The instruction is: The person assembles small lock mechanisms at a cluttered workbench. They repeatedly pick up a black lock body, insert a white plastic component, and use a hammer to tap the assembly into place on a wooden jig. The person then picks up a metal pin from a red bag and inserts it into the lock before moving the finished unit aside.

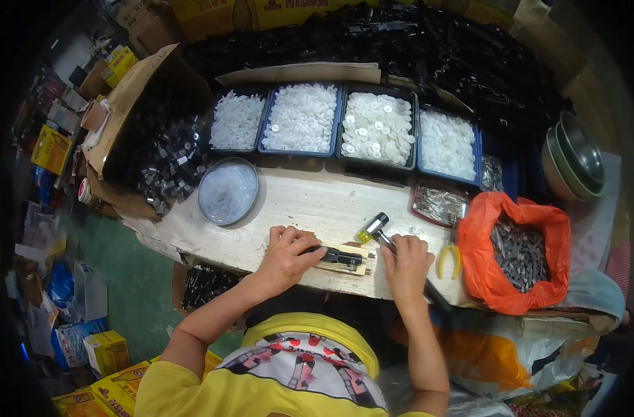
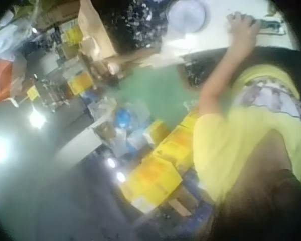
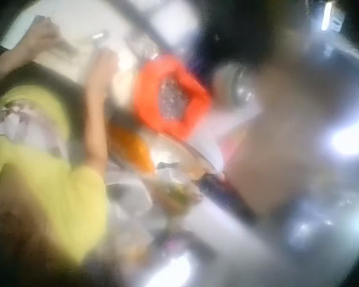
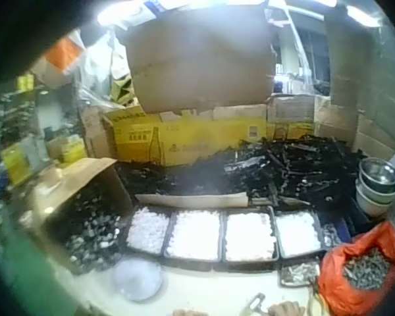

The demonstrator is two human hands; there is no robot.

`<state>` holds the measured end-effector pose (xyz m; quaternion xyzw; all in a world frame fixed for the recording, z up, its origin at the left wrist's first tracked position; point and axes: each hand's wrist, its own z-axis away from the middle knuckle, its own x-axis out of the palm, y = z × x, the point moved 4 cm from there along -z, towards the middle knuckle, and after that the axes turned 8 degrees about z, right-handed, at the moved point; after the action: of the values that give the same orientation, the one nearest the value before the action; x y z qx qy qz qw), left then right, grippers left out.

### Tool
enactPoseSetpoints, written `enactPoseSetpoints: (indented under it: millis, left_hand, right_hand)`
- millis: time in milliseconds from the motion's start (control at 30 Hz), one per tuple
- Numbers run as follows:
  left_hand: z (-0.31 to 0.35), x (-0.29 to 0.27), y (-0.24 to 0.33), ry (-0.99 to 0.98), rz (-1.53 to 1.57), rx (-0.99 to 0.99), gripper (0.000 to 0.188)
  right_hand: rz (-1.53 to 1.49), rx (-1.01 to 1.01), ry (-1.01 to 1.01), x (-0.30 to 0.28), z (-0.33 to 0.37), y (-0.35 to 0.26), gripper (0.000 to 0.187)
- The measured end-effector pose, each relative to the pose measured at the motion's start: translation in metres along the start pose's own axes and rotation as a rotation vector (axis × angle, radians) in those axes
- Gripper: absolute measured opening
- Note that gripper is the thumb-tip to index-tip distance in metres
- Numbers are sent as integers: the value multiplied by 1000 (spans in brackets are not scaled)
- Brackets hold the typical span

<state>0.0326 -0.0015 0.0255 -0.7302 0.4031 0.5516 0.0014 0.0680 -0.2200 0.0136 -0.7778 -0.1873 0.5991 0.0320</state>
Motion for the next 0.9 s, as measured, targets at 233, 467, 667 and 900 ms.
enactPoseSetpoints:
  millis: [233, 467, 667, 900]
  left_hand:
    - [9, -1, -1, -68, -34, 104, 47]
    - [10, 0, -5, -132, -121, 196, 42]
    - [9, -2, -2, -193, -168, 243, 42]
    - [8, -7, 1, -161, -119, 152, 47]
  right_hand:
    - [-246, -12, -23, -11, 3, -9, 20]
    - [-199, -230, -89, -72, 9, -57, 17]
    - [8, -252, -223, -51, 15, -68, 11]
    - [92, -254, -313, -42, 15, -68, 13]
